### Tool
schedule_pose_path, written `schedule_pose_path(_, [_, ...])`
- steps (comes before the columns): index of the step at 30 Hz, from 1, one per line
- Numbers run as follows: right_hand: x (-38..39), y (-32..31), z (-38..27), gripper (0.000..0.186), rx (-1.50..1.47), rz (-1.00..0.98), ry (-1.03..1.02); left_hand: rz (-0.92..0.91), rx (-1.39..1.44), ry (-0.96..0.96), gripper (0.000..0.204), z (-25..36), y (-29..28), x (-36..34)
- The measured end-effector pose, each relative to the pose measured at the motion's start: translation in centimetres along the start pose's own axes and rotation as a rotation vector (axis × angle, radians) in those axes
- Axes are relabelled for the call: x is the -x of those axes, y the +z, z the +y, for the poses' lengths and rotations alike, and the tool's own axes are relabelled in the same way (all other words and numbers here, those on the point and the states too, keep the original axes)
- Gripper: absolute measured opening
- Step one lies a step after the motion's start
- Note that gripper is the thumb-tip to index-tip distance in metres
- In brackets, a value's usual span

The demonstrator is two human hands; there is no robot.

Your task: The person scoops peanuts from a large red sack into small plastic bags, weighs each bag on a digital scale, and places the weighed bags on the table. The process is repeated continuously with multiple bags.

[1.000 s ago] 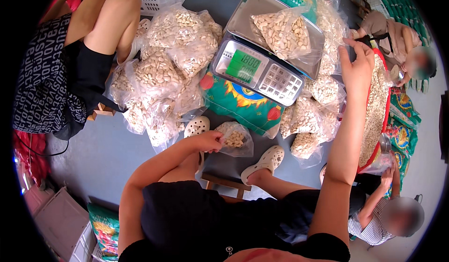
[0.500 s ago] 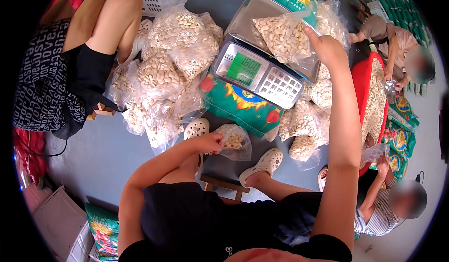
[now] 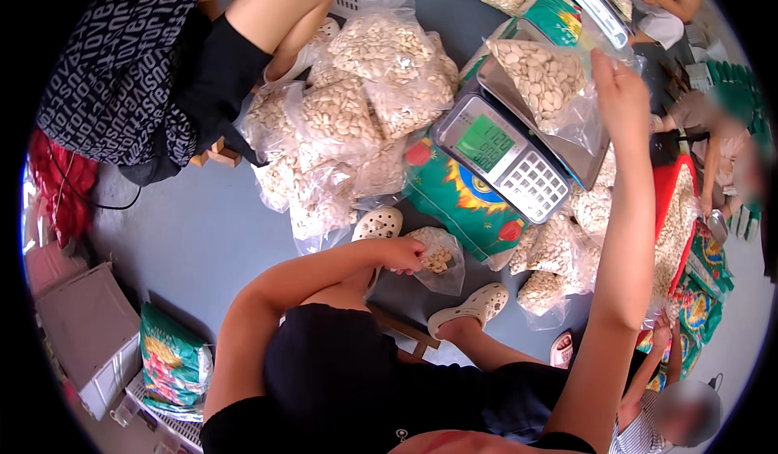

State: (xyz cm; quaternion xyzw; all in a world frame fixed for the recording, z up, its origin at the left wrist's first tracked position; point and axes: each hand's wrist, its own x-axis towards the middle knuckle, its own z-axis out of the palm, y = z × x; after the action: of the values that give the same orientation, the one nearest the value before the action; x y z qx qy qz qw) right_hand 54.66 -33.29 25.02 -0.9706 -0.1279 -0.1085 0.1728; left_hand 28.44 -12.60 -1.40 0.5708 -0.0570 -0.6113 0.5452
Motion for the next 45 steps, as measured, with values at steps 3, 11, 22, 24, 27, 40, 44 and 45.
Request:
schedule_pose_path(3, [-0.2,-0.4,-4.0,0.045,-0.211,0.021,-0.049,-0.013,-0.005,0.006,0.013,-0.3,0.0,0.3])
schedule_pose_path(11, [4.7,16.1,-14.4,0.031,-0.232,-0.302,-0.400,0.044,0.045,0.028,0.011,-0.2,0.0,-1.0])
schedule_pose_path(22, [16.7,4.6,3.0,0.039,-0.097,0.059,-0.450,0.018,0.130,-0.024,0.013,0.2,0.5,-1.4])
schedule_pose_path(24, [19.6,1.0,11.8,0.051,0.342,-0.276,-0.176,0.021,0.140,-0.023,0.013,0.3,0.9,-1.6])
schedule_pose_path(27, [25.6,-2.4,21.6,0.061,0.646,-0.625,0.149,0.029,0.137,-0.057,0.013,0.4,0.9,-2.1])
schedule_pose_path(40, [33.0,1.6,26.8,0.018,0.280,-0.574,0.514,0.045,0.074,-0.102,0.009,1.2,2.1,-3.6])
schedule_pose_path(44, [30.0,-3.7,25.3,0.012,0.314,-0.558,0.408,0.006,0.007,-0.088,0.010,1.6,2.2,-3.7])
schedule_pose_path(45, [28.4,-5.5,23.6,0.011,0.125,-0.443,0.406,0.016,0.006,-0.085,0.011,1.4,2.1,-3.5])
